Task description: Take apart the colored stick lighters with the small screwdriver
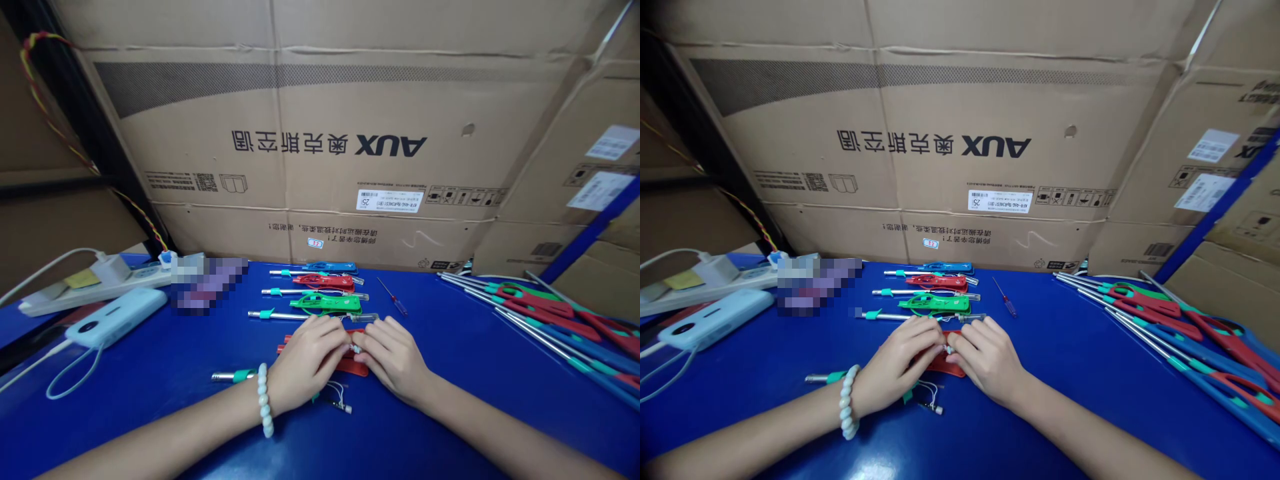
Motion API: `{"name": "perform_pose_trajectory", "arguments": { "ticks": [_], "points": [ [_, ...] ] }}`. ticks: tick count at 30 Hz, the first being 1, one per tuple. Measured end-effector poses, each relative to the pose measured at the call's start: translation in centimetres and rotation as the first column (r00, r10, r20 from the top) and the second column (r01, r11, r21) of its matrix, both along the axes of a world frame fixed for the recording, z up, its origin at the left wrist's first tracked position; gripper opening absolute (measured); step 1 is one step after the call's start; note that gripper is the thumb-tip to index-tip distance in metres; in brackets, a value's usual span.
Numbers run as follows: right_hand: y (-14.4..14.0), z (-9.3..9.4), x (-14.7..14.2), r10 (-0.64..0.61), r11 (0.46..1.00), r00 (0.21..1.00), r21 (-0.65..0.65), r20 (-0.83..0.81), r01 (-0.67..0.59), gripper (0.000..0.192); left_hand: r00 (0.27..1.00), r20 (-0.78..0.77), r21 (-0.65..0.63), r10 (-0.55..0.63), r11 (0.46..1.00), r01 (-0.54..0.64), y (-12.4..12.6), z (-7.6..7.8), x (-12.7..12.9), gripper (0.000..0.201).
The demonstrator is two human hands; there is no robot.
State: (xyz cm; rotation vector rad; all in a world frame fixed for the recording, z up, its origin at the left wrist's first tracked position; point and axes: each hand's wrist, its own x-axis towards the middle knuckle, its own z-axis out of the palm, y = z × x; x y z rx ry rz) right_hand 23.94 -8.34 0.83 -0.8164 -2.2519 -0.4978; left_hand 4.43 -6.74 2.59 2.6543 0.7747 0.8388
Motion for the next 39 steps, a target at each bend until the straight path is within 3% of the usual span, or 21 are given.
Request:
{"name": "perform_pose_trajectory", "arguments": {
  "ticks": [7,20,24,27,31,34,39],
  "points": [
    [0.0,-0.4,0.1,0.032,0.999,0.999,-0.001,0.037,-0.032,0.035,0.988,-0.147,0.258,-0.049,0.962,0.086,0.2,0.3,-0.4,0.027],
    [-0.4,-0.5,0.1,0.081,0.996,0.996,-0.040,0.045,-0.079,0.043,0.978,-0.157,0.393,-0.140,0.899,0.192,0.1,0.0,-0.7,0.025],
    [-0.2,-0.4,0.1,0.075,0.997,0.996,-0.032,0.039,-0.073,0.043,0.981,-0.137,0.282,-0.137,0.944,0.171,0.1,0.1,-0.5,0.026],
    [0.0,-0.4,0.0,0.025,0.999,1.000,-0.040,-0.006,-0.025,0.040,0.995,-0.047,0.028,-0.087,0.996,0.088,0.1,0.2,-0.1,0.027],
    [0.2,-0.2,-0.1,-0.015,0.998,0.998,-0.059,-0.054,0.012,0.038,0.995,0.089,-0.316,-0.051,0.946,0.077,0.3,0.3,0.3,0.028],
    [0.2,-0.3,0.0,-0.010,0.997,0.996,-0.083,-0.092,0.002,0.034,0.994,0.097,-0.357,-0.051,0.930,0.082,0.6,0.4,0.2,0.027],
    [0.3,-0.5,0.3,-0.060,0.984,0.983,-0.177,-0.174,0.028,0.030,0.995,-0.062,-0.222,-0.077,0.973,0.061,0.8,0.9,-0.5,0.014]
  ]
}}
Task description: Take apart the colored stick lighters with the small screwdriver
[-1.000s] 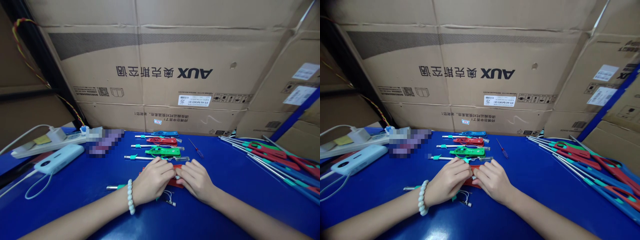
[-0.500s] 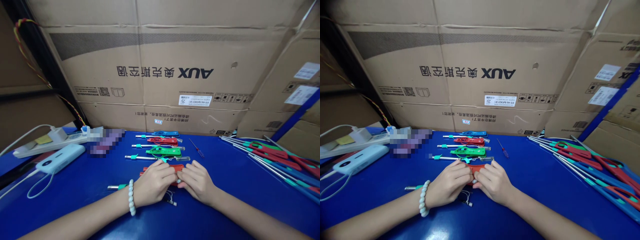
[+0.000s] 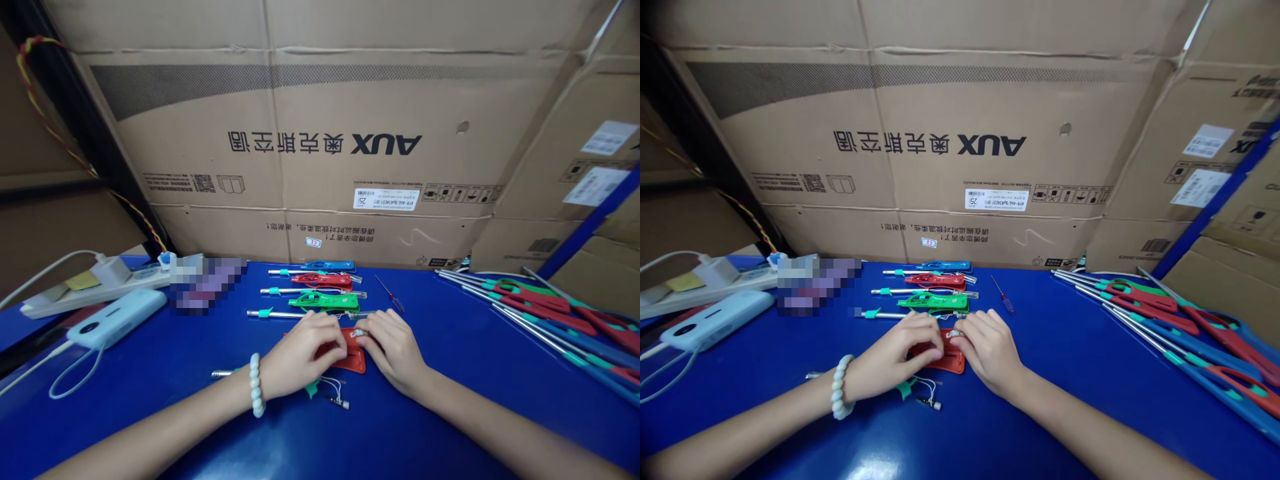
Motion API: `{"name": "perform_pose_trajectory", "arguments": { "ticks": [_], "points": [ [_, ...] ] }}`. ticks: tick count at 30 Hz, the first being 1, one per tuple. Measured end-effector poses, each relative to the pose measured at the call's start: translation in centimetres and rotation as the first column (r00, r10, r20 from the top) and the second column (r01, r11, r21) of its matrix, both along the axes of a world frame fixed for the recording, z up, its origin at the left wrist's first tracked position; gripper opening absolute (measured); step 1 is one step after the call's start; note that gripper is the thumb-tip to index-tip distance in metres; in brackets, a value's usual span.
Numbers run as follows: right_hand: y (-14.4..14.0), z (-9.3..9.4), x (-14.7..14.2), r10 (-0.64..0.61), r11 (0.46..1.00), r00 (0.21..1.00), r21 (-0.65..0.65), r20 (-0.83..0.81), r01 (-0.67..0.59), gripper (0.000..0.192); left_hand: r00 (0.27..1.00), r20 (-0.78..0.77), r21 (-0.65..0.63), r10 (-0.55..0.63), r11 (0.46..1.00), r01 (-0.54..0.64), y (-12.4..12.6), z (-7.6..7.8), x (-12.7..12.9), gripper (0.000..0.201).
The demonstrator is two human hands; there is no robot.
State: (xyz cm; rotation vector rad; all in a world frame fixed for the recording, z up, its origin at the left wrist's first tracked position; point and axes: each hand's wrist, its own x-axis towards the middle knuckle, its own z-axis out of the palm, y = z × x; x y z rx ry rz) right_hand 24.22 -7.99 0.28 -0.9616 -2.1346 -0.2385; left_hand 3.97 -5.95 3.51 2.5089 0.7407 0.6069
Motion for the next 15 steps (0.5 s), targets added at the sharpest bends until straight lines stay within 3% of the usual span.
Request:
{"name": "perform_pose_trajectory", "arguments": {
  "ticks": [6,15],
  "points": [
    [0.08,-0.09,0.06,-0.001,0.998,0.999,-0.060,-0.033,-0.001,0.027,0.973,-0.196,0.238,-0.124,0.956,0.170,-0.55,-0.33,0.00,0.004],
    [0.16,-0.22,0.15,0.009,0.997,0.998,-0.070,-0.055,-0.013,0.025,0.936,-0.310,0.380,-0.169,0.880,0.285,-0.73,-0.69,0.14,0.009]
  ]
}}
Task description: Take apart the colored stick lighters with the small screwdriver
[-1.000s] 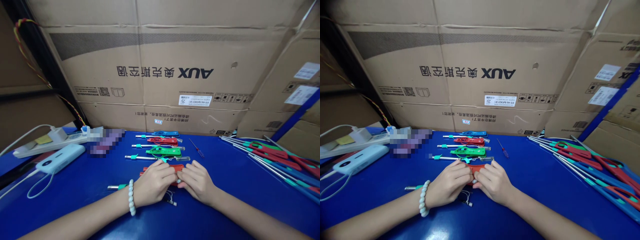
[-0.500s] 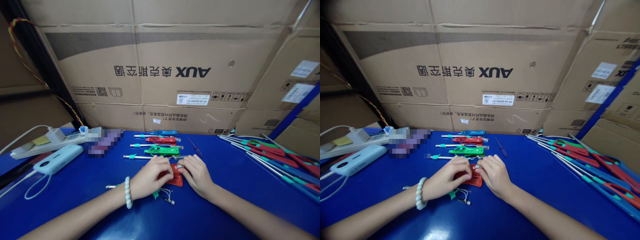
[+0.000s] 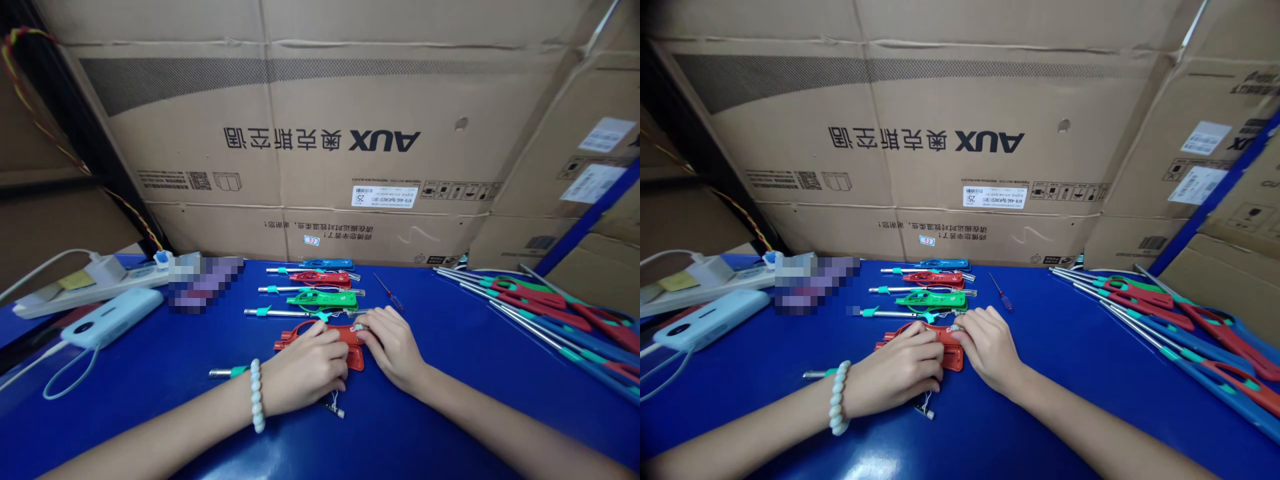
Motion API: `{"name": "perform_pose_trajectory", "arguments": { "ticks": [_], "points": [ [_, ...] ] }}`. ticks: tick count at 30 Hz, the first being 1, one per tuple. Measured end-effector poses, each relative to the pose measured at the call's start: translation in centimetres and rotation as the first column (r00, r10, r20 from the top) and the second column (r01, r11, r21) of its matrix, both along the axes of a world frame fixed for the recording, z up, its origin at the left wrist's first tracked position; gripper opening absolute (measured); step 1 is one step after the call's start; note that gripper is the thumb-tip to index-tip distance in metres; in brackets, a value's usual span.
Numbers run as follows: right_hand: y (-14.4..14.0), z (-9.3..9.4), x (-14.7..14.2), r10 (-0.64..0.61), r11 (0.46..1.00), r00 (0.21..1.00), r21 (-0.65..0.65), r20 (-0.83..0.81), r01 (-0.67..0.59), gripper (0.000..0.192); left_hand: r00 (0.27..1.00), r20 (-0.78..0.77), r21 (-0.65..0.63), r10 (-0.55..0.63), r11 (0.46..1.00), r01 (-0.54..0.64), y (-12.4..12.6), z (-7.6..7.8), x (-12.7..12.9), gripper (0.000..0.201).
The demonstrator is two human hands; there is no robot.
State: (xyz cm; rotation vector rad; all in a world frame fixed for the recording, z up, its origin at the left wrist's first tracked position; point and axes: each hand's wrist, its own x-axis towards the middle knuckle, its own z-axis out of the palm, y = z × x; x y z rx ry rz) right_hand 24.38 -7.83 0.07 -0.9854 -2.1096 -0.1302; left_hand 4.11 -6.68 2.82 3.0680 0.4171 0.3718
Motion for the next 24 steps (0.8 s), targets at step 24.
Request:
{"name": "perform_pose_trajectory", "arguments": {
  "ticks": [24],
  "points": [
    [-0.3,0.2,0.1,0.181,0.979,0.983,-0.103,0.040,-0.176,0.018,0.864,0.238,-0.601,0.443,0.766,-0.228,-0.8,1.2,-1.8,0.012]
  ]
}}
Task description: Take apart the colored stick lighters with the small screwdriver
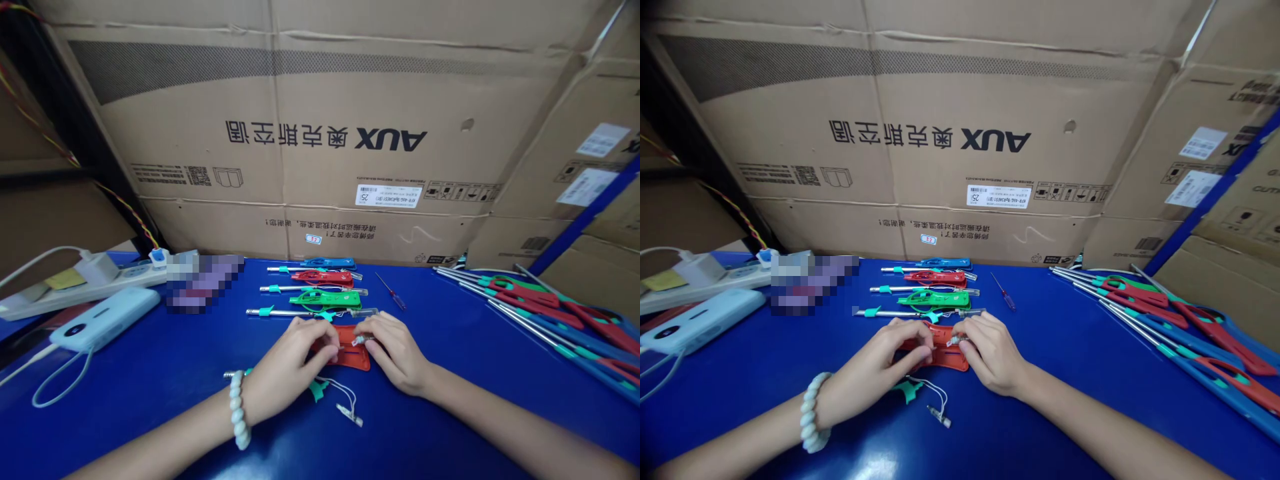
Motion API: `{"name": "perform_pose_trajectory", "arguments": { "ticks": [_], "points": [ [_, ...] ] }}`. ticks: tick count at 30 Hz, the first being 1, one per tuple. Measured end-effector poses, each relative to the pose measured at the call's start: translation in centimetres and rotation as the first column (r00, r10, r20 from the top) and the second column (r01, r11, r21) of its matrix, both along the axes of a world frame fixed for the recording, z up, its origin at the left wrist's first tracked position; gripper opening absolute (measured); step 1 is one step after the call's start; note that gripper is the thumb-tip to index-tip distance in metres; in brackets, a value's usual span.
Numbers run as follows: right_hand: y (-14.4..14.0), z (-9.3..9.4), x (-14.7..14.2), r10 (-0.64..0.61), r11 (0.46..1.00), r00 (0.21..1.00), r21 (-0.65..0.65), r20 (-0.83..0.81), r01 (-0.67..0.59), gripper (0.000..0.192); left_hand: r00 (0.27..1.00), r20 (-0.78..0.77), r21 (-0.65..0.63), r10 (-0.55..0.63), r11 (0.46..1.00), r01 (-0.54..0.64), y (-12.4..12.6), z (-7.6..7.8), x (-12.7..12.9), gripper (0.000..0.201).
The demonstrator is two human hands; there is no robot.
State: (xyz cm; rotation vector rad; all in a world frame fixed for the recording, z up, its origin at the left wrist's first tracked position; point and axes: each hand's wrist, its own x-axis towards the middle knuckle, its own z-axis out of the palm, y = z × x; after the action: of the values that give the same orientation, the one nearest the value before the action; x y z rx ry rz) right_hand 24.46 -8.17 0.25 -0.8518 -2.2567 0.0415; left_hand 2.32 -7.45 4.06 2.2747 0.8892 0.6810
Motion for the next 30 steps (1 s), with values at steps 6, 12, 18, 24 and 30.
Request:
{"name": "perform_pose_trajectory", "arguments": {
  "ticks": [6,12,18,24,30],
  "points": [
    [-0.2,0.0,-0.2,0.097,0.994,0.995,-0.057,0.009,-0.096,0.019,0.984,0.176,-0.287,0.015,0.957,0.036,0.5,-0.6,-0.1,0.012],
    [-0.6,-0.1,-0.6,0.098,0.994,0.995,-0.044,0.010,-0.098,0.019,0.982,0.187,-0.220,0.004,0.975,0.038,0.2,-0.8,0.1,0.016],
    [-0.6,-0.1,-0.5,0.093,0.995,0.996,-0.033,-0.014,-0.093,0.020,0.978,0.206,-0.172,0.025,0.985,0.011,0.1,-1.2,0.2,0.016],
    [-0.8,0.0,-0.6,0.123,0.992,0.992,-0.015,0.020,-0.123,0.022,0.979,0.201,-0.160,0.034,0.987,-0.001,0.1,-1.3,0.3,0.018],
    [-0.8,0.2,-0.7,0.139,0.990,0.990,-0.010,0.016,-0.139,0.023,0.977,0.213,-0.161,0.030,0.987,0.005,0.1,-1.2,0.3,0.016]
  ]
}}
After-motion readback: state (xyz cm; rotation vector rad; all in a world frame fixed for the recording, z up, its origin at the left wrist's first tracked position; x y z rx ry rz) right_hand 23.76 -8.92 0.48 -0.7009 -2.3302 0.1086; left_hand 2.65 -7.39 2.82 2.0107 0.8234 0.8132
